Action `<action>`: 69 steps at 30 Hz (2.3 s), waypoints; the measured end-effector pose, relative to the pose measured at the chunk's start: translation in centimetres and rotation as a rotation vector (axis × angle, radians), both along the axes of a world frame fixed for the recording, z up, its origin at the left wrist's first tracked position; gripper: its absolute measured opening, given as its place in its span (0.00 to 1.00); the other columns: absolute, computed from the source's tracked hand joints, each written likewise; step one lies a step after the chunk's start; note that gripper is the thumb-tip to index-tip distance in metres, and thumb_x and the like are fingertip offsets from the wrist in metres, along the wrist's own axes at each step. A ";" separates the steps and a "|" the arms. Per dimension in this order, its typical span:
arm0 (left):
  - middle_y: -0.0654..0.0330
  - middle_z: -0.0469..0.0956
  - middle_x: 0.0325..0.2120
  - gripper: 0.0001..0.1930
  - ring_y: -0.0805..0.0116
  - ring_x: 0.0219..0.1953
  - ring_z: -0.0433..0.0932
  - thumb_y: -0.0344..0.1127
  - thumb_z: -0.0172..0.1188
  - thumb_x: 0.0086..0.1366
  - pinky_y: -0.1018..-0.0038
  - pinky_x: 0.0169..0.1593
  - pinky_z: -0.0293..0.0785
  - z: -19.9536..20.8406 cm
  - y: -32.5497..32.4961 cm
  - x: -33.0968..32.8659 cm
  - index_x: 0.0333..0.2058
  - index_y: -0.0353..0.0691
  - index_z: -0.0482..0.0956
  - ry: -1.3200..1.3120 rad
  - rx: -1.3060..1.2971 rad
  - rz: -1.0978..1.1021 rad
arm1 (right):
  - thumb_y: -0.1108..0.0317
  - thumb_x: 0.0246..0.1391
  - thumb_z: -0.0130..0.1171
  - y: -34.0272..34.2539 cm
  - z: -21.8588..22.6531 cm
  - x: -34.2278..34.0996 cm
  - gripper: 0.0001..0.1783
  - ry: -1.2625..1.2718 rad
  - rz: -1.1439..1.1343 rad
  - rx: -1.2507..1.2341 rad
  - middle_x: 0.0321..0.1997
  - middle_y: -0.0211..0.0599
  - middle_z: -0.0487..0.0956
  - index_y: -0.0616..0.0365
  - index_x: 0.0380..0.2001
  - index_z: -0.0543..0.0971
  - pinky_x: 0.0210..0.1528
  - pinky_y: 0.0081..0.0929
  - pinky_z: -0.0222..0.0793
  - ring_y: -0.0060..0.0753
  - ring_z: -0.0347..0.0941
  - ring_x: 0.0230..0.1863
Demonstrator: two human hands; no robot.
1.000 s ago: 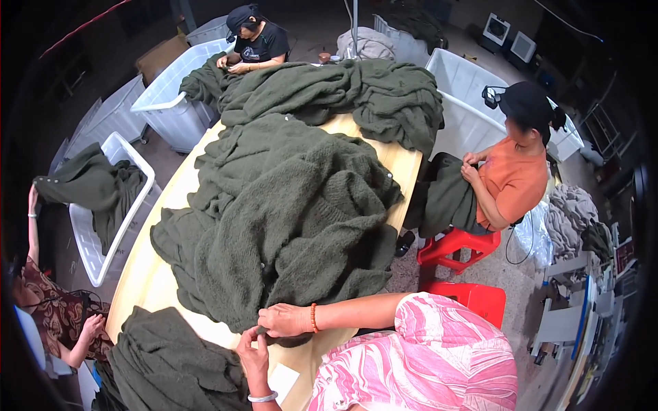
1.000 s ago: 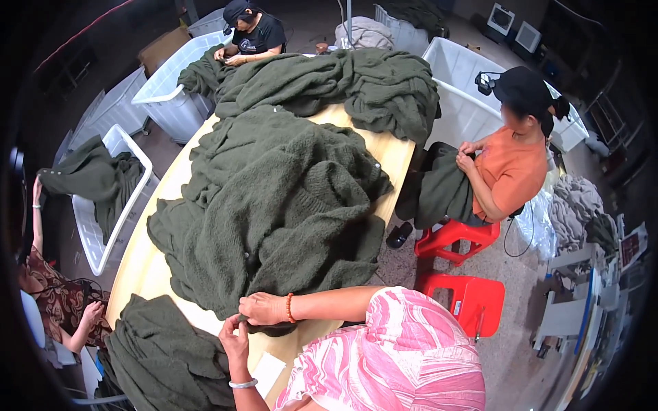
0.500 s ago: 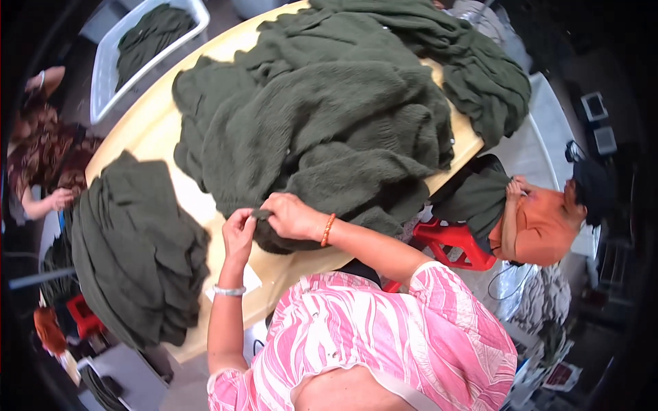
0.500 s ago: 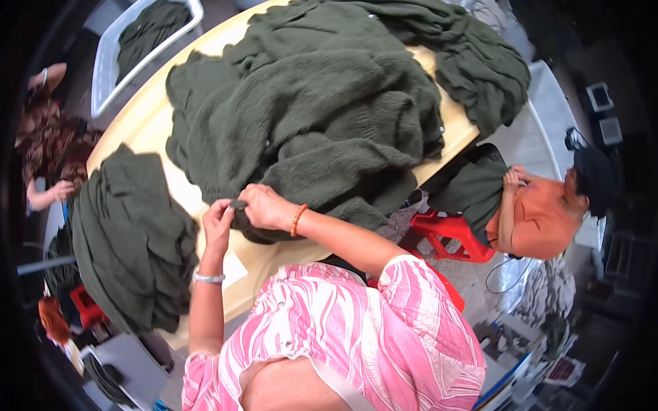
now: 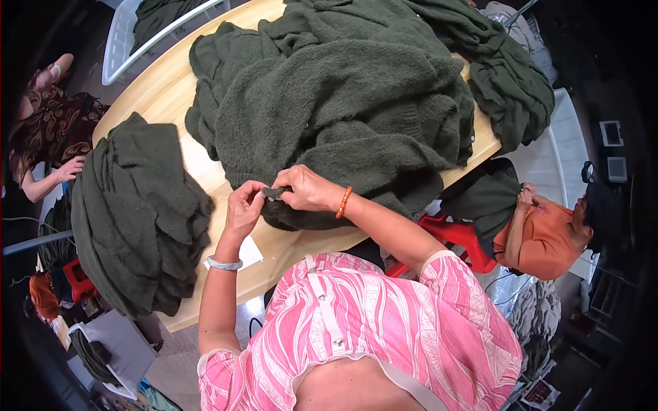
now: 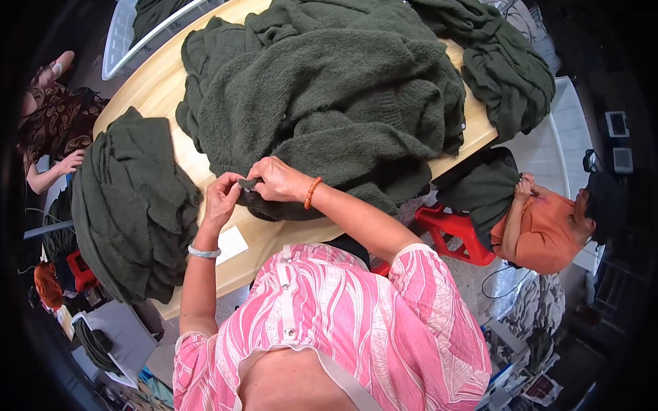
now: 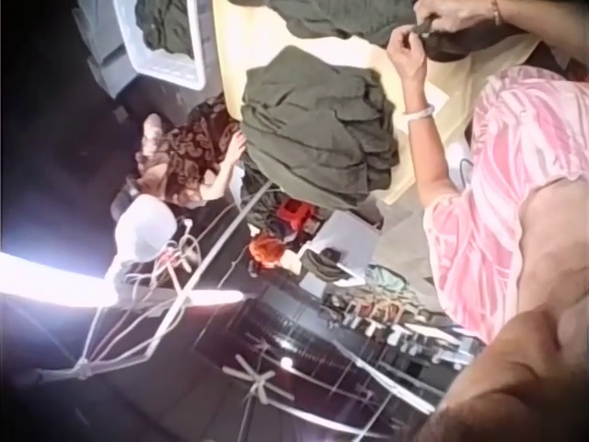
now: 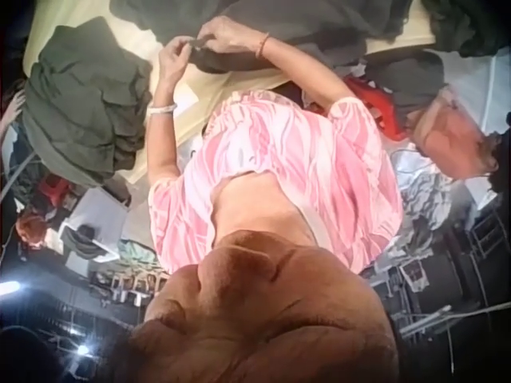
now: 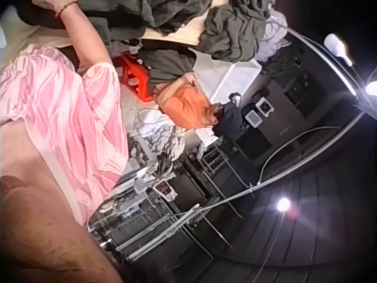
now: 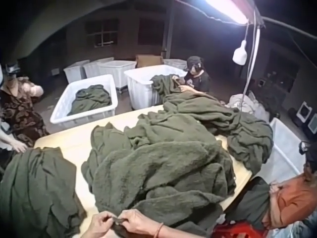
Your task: Inspecting and cleaning loose threads from olive green sweaters on a table.
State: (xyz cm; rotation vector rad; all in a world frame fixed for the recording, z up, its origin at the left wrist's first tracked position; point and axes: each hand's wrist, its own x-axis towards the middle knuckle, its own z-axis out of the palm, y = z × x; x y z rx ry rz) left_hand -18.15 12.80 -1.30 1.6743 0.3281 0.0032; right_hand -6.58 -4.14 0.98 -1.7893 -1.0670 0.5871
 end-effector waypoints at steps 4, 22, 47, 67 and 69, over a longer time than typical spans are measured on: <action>0.72 0.73 0.28 0.03 0.85 0.30 0.69 0.27 0.54 0.65 0.86 0.35 0.66 1.1 0.9 0.2 0.36 0.36 0.74 0.041 -0.074 -0.079 | 0.72 0.47 0.59 -0.1 0.0 1.3 0.10 0.447 0.087 -0.057 0.24 0.37 0.79 0.66 0.32 0.81 0.29 0.23 0.70 0.24 0.74 0.24; 0.52 0.74 0.47 0.16 0.53 0.49 0.72 0.24 0.59 0.56 0.64 0.50 0.69 5.4 -1.4 1.8 0.45 0.38 0.73 -0.355 0.735 -0.150 | 0.64 0.51 0.59 -2.4 0.0 2.8 0.15 0.253 -0.023 -0.249 0.30 0.54 0.80 0.64 0.37 0.81 0.41 0.36 0.71 0.48 0.78 0.34; 0.45 0.76 0.25 0.07 0.44 0.31 0.75 0.28 0.61 0.47 0.62 0.40 0.70 3.1 -0.9 3.7 0.26 0.34 0.77 0.076 0.631 -0.413 | 0.72 0.44 0.57 -1.1 -0.5 -0.7 0.05 -0.071 -0.079 0.156 0.30 0.44 0.75 0.61 0.26 0.79 0.38 0.38 0.71 0.50 0.74 0.35; 0.44 0.75 0.28 0.04 0.42 0.30 0.75 0.29 0.55 0.60 0.56 0.35 0.72 -1.3 -1.4 5.9 0.32 0.34 0.75 -0.037 0.936 -0.062 | 0.71 0.47 0.56 -1.6 -2.1 -2.1 0.08 0.000 -0.188 -0.045 0.35 0.53 0.77 0.66 0.29 0.76 0.44 0.44 0.70 0.56 0.74 0.40; 0.49 0.76 0.26 0.04 0.48 0.27 0.75 0.29 0.55 0.61 0.61 0.33 0.71 -1.5 -0.4 5.7 0.31 0.35 0.75 -0.020 0.815 -0.115 | 0.72 0.47 0.56 -1.4 -2.4 -2.2 0.07 -0.052 -0.194 -0.019 0.34 0.51 0.73 0.64 0.29 0.74 0.43 0.44 0.70 0.56 0.73 0.38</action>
